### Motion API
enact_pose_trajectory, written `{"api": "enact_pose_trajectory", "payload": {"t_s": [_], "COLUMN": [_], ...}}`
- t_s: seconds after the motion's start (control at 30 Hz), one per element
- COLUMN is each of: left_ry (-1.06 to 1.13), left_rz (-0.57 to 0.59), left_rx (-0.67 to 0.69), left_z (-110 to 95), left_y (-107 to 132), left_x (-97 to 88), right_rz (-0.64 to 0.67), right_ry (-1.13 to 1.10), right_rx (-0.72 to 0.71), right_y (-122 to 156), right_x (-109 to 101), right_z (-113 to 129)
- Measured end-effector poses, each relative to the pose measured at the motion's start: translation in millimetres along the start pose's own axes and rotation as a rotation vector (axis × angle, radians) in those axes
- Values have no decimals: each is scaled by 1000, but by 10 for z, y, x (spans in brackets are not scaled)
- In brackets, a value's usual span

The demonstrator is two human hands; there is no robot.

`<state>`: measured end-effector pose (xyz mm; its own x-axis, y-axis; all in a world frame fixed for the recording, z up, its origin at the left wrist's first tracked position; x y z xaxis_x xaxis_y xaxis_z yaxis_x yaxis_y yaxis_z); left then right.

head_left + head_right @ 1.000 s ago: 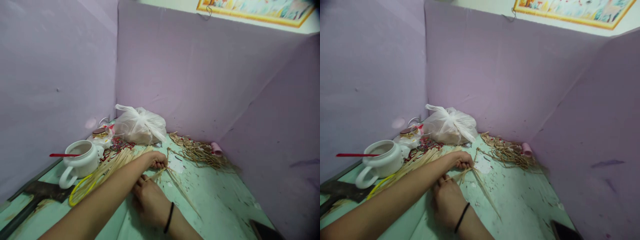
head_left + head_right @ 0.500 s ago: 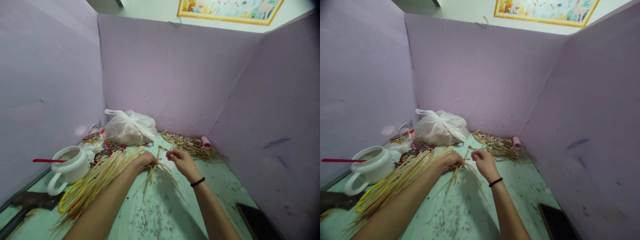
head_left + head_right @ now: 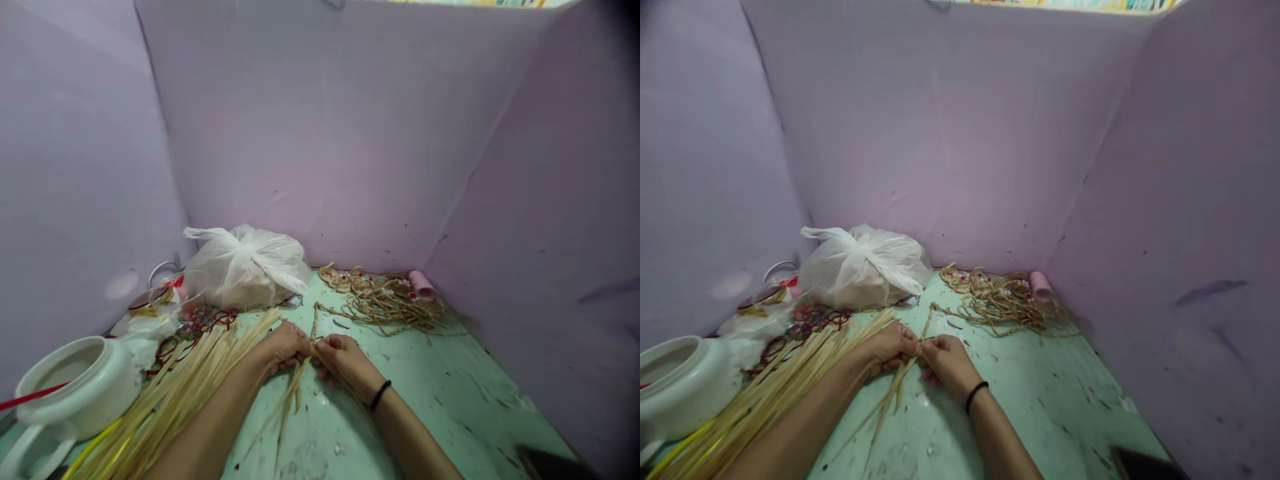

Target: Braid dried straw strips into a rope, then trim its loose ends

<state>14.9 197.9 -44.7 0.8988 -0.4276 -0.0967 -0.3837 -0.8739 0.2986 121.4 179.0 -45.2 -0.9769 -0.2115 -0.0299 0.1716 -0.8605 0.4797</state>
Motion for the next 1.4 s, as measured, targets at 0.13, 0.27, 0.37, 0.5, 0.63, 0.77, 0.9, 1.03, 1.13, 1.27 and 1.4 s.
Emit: {"api": "enact_pose_trajectory", "payload": {"t_s": [0.13, 0.27, 0.37, 0.5, 0.63, 0.77, 0.9, 1.03, 1.13, 1.27, 1.4], "left_ry": [10, 3, -4, -8, -63, -99, -122, -99, -94, -59, -41], "left_rz": [6, -27, -42, -26, -2, -4, -14, -26, -29, -34, -22], "left_rx": [-51, -81, -91, -70, -63, -48, -23, -12, -4, -10, 8], "left_z": [7, 14, 30, 19, 9, 13, 22, 22, 8, 1, -4], "left_y": [15, 11, -1, -10, -12, -19, -4, 17, 17, 7, -3], "left_x": [12, 10, 9, 11, 18, 37, 54, 57, 51, 33, 26], "right_rz": [258, 227, 157, 38, -20, -35, -58, -66, -49, 15, 123], "right_ry": [-52, -47, -24, 23, 18, 3, 44, 66, 85, -58, -234], "right_rx": [-9, -80, -105, -92, -106, -152, -162, -171, -185, -80, 120], "right_y": [120, 150, 121, 67, 43, 66, 96, 117, 140, 148, 110], "right_x": [-13, -54, -46, -64, -88, -108, -112, -101, -97, -114, -15], "right_z": [-36, -53, -96, -139, -134, -121, -125, -120, -92, -63, -46]}}
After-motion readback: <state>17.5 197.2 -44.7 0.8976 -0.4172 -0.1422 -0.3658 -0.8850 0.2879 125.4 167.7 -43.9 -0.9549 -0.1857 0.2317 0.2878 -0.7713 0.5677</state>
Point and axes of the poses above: each hand's wrist, its own y-axis away from the middle knuckle, its own x-axis out of the palm, z = x × y, the point moved 7 cm from there along -y, towards the middle knuckle, and after that the axes turned 8 degrees about x, right-handed, at the moved point
